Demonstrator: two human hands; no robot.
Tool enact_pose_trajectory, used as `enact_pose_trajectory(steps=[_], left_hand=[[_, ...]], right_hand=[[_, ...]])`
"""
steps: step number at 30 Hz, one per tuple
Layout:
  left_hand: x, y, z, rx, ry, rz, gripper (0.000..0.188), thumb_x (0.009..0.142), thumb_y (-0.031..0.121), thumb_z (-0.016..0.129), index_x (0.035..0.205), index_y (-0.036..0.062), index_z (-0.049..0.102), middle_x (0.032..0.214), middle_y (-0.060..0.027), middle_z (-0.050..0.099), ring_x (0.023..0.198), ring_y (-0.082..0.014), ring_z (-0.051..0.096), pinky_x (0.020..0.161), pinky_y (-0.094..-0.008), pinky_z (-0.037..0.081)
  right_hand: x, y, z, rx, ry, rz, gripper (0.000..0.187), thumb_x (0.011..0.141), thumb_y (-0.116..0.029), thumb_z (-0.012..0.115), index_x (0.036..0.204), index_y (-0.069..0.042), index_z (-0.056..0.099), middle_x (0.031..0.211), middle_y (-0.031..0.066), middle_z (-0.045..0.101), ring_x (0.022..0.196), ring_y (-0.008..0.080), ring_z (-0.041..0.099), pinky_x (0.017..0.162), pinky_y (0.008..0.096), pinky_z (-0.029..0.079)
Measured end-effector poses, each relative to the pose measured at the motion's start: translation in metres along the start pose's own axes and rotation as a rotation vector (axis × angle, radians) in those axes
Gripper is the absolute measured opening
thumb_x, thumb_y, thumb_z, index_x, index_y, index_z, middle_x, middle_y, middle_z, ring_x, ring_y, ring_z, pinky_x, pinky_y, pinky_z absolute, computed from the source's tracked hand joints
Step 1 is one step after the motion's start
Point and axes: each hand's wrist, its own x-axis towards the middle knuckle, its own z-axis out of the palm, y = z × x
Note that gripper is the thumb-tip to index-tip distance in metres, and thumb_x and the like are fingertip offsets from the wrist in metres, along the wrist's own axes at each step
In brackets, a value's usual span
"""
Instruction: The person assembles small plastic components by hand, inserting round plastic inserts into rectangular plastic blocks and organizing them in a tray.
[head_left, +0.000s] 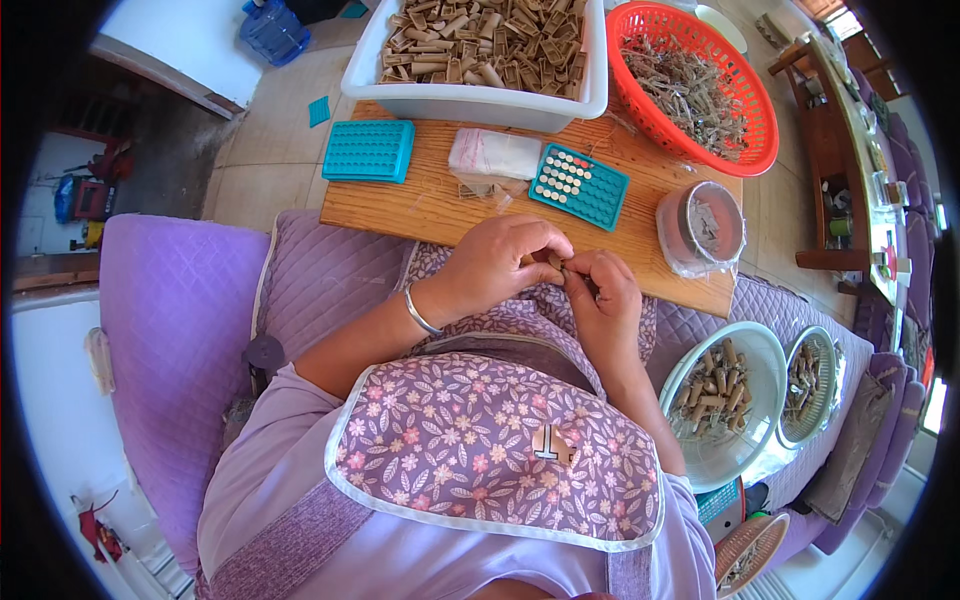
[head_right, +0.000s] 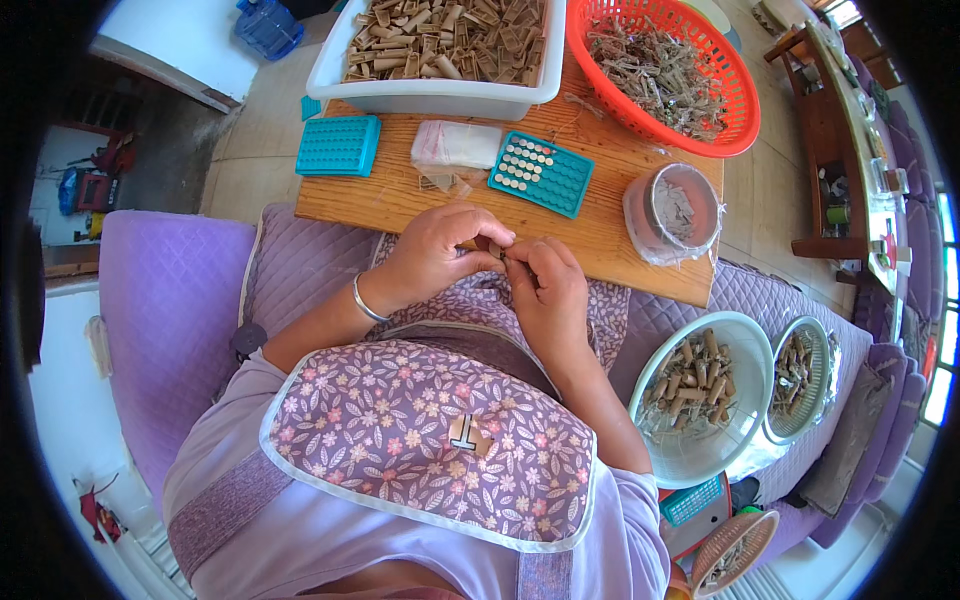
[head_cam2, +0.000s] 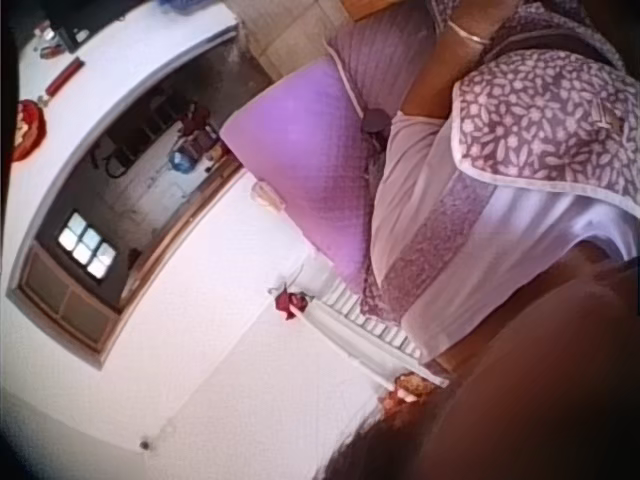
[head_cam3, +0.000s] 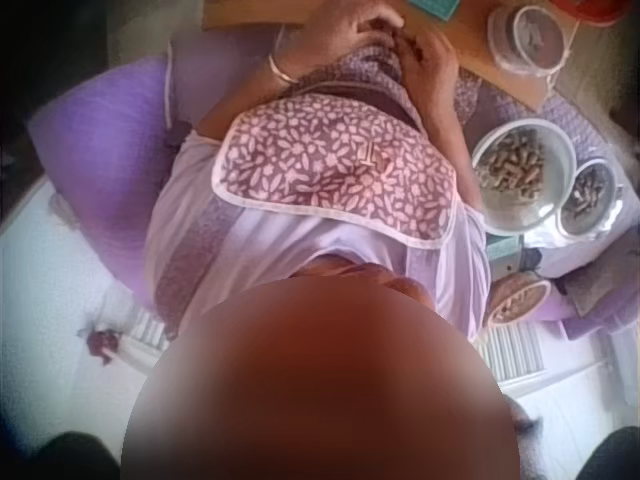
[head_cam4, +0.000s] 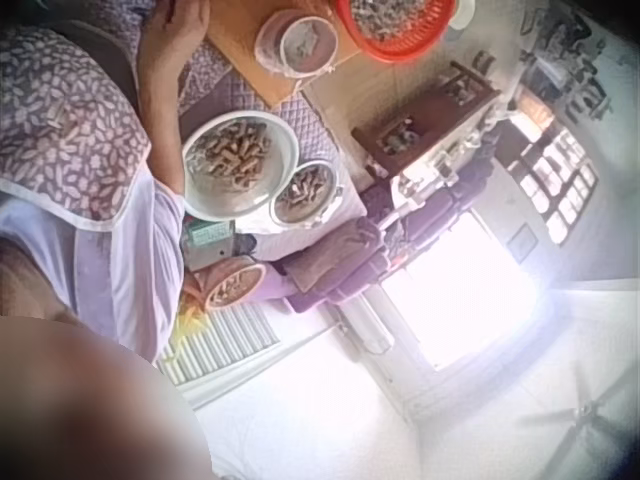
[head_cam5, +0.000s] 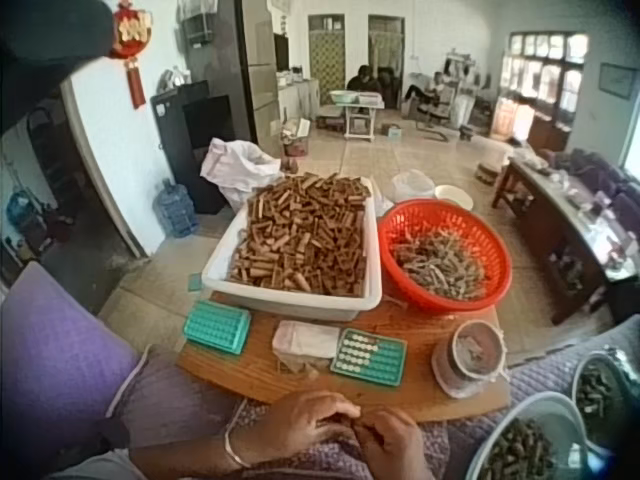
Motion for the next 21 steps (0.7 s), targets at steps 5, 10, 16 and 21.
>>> enact_pose_trajectory(steps=[5, 10, 16, 21], left_hand=[[-0.006, -0.003, 0.013, -0.570, 0.085, -0.323, 0.028, 0.080, 0.000, 0.069, 0.107, 0.0050, 0.062, 0.095, -0.0033, 0.065, 0.085, -0.0116, 0.063, 0.077, -0.0263, 0.053], [-0.011, -0.009, 0.026, -0.808, 0.154, -0.389, 0.028, 0.085, -0.005, 0.063, 0.112, 0.0011, 0.059, 0.106, -0.0031, 0.061, 0.097, -0.0111, 0.060, 0.085, -0.0252, 0.052], [-0.010, -0.006, 0.022, -0.874, 0.186, -0.499, 0.028, 0.086, -0.005, 0.061, 0.114, 0.0006, 0.059, 0.107, -0.0039, 0.060, 0.100, -0.0104, 0.058, 0.087, -0.0250, 0.050], [-0.011, -0.006, 0.023, -0.896, 0.167, -0.541, 0.028, 0.087, -0.003, 0.061, 0.114, 0.0006, 0.059, 0.105, -0.0036, 0.061, 0.098, -0.0098, 0.058, 0.087, -0.0246, 0.050]], right_hand=[[0.001, -0.003, -0.002, 0.035, -0.066, -0.076, 0.021, 0.076, 0.004, 0.065, 0.097, -0.001, 0.062, 0.091, 0.0152, 0.060, 0.079, 0.0311, 0.059, 0.068, 0.0371, 0.049], [0.000, 0.007, 0.003, 0.004, -0.036, -0.041, 0.024, 0.074, 0.006, 0.066, 0.097, 0.000, 0.061, 0.091, 0.0150, 0.058, 0.080, 0.0297, 0.059, 0.067, 0.0361, 0.049], [-0.009, 0.019, 0.000, 0.113, 0.046, 0.075, 0.019, 0.077, 0.006, 0.065, 0.094, 0.000, 0.060, 0.085, 0.0116, 0.056, 0.073, 0.0226, 0.058, 0.064, 0.0320, 0.047], [-0.014, 0.024, 0.003, 0.052, 0.056, 0.064, 0.015, 0.079, 0.005, 0.064, 0.091, 0.000, 0.058, 0.084, 0.0103, 0.056, 0.072, 0.0206, 0.057, 0.064, 0.0316, 0.047]])
